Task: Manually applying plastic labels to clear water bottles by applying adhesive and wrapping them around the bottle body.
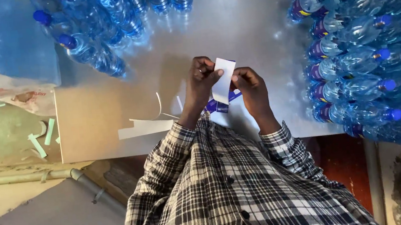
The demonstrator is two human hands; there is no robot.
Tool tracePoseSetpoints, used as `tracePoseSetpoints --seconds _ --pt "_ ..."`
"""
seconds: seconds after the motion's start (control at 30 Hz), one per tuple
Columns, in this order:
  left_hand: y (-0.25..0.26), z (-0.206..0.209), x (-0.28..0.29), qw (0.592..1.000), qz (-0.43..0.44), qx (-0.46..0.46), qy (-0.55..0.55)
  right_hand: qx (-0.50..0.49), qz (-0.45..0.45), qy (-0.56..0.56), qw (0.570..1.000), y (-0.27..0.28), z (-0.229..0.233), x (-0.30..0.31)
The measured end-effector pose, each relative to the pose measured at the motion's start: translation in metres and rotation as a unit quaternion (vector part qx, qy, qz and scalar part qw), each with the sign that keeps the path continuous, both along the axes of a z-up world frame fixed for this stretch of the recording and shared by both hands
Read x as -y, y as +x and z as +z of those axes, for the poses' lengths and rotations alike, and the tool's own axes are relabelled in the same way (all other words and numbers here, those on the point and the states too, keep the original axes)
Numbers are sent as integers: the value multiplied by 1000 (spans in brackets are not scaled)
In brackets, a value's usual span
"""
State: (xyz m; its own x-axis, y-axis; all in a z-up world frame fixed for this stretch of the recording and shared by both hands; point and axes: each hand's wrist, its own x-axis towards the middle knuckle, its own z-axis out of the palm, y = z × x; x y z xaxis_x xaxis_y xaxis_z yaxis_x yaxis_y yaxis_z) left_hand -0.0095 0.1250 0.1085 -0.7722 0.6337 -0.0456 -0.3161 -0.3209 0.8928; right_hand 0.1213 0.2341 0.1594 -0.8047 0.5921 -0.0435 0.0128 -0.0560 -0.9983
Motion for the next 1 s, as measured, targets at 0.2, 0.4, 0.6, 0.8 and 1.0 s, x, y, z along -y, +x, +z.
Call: tracePoseSetpoints --seconds 0.2,0.4,0.6,0.8,1.0 --pt "10 30 16 997 -8 -68 -33 2 -9 19 1000 -10 -15 14" --pt "18 31 22 1000 -7 -22 -18 -18 -18 -10 1000 -11 -15 27" --pt "-33 -31 78 966 117 -12 -231 -88 -84 -145 982 -6 -2 -6" --pt "-37 -149 208 692 -7 -332 -641 -99 -141 -145 974 0 23 -27" --pt "-16 50 153 892 41 -230 -387 34 76 -4 997 -11 1 7"
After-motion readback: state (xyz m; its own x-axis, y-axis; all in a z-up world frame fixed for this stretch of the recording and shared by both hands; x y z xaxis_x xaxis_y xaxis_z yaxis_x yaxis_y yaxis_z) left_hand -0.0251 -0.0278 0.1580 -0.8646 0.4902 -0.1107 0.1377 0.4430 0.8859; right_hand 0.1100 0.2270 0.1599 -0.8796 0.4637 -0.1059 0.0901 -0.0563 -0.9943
